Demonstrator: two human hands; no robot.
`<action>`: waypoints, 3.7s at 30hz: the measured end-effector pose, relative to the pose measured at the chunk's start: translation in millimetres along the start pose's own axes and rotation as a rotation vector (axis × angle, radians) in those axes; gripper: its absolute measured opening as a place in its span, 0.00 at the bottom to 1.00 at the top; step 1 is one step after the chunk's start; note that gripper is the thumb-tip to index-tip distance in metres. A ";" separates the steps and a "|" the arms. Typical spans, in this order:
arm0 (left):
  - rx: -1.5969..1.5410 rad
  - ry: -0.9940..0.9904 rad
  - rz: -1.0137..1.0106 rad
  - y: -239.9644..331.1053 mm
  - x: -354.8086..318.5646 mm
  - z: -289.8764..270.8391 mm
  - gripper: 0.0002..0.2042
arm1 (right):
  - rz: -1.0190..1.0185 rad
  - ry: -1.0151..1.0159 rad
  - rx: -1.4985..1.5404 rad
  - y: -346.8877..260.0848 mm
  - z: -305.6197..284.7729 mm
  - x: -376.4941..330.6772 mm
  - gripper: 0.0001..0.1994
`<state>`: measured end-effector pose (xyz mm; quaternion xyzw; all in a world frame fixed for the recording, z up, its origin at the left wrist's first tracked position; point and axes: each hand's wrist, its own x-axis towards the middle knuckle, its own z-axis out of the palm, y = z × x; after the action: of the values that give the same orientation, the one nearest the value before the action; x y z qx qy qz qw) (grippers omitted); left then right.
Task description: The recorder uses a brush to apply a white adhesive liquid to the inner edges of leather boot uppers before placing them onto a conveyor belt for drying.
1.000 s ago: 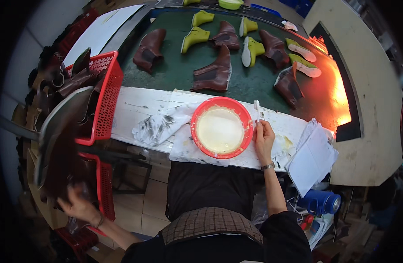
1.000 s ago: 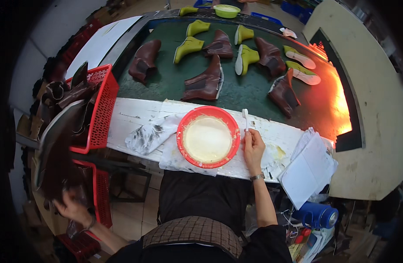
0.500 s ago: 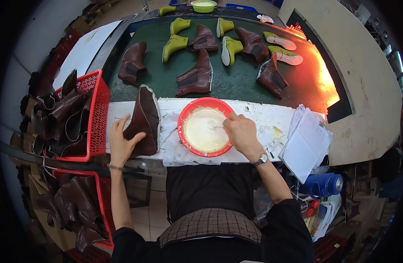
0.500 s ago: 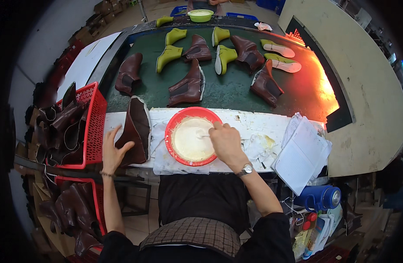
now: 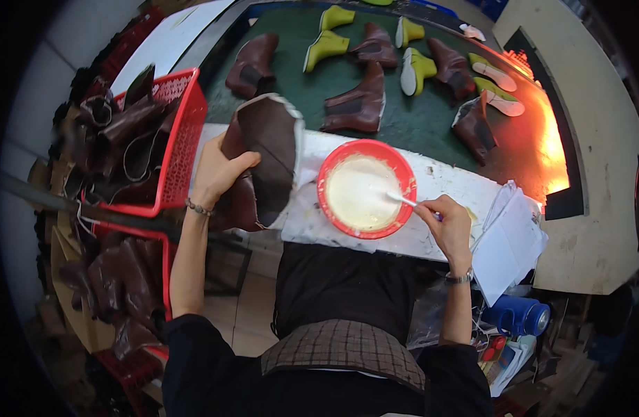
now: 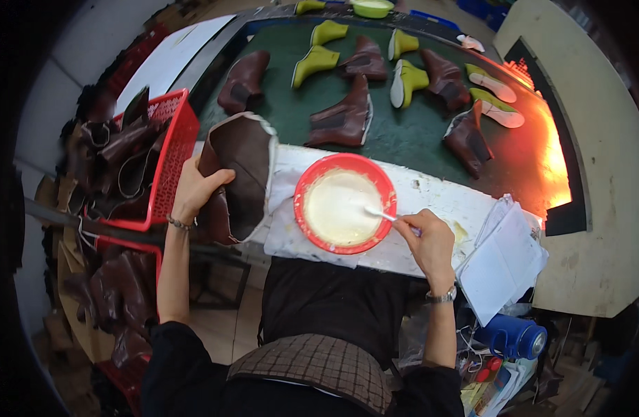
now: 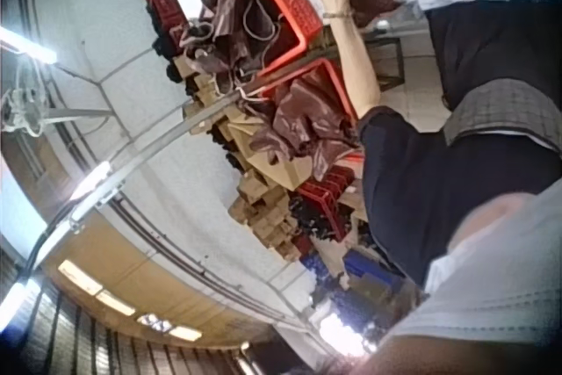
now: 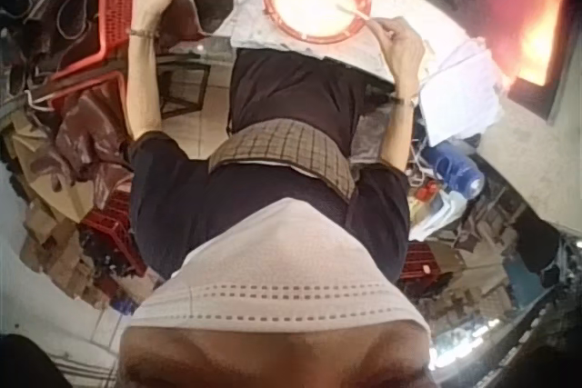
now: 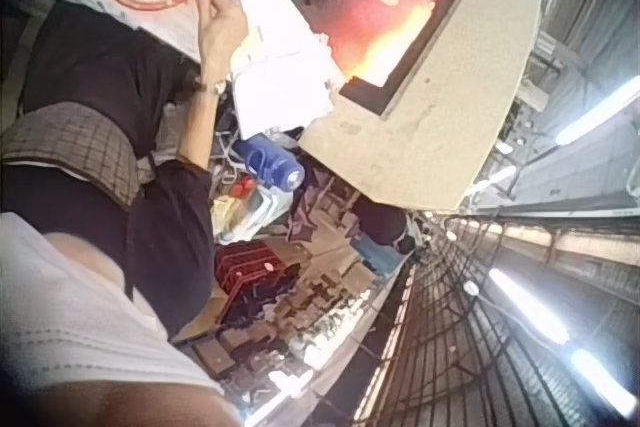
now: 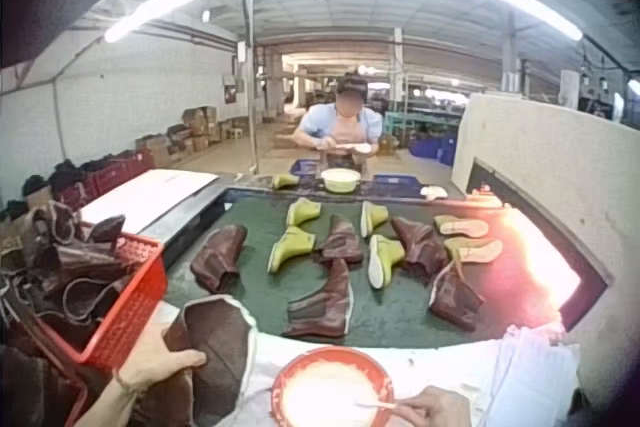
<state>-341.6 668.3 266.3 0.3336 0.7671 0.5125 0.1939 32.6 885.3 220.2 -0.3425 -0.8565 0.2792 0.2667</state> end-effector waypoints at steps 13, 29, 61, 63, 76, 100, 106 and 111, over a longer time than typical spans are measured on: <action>-0.209 -0.560 -0.235 52.4 -41.7 18.0 0.08 | -0.482 0.119 0.160 -52.3 18.0 62.0 0.09; -0.117 0.019 0.081 26.2 -26.8 23.1 0.21 | -0.003 0.057 0.212 -47.4 33.6 30.0 0.06; 0.328 -0.044 0.641 1.2 -100.0 33.1 0.54 | -0.145 0.113 0.376 -60.8 31.8 26.0 0.06; 0.318 -0.107 0.700 10.7 -102.1 32.0 0.55 | -0.178 0.158 0.341 -54.7 26.8 38.7 0.06; 0.110 0.174 0.767 -5.3 -92.0 55.1 0.59 | -0.390 0.231 0.363 -59.7 21.1 21.2 0.13; 1.120 0.396 1.058 -188.3 -42.5 36.4 0.33 | -0.304 0.022 0.501 -115.7 16.4 -17.2 0.10; 0.048 0.210 0.774 -14.4 -56.7 6.8 0.36 | -0.203 0.070 -0.159 -41.4 32.6 18.7 0.05; -0.121 -0.010 0.491 -56.5 -68.8 -39.2 0.39 | -0.300 -0.013 -0.545 -23.8 38.8 29.3 0.04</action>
<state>-336.0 579.4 227.2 0.5003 0.6299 0.5876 0.0872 -21.2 880.9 216.4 -0.2692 -0.9425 -0.0010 0.1979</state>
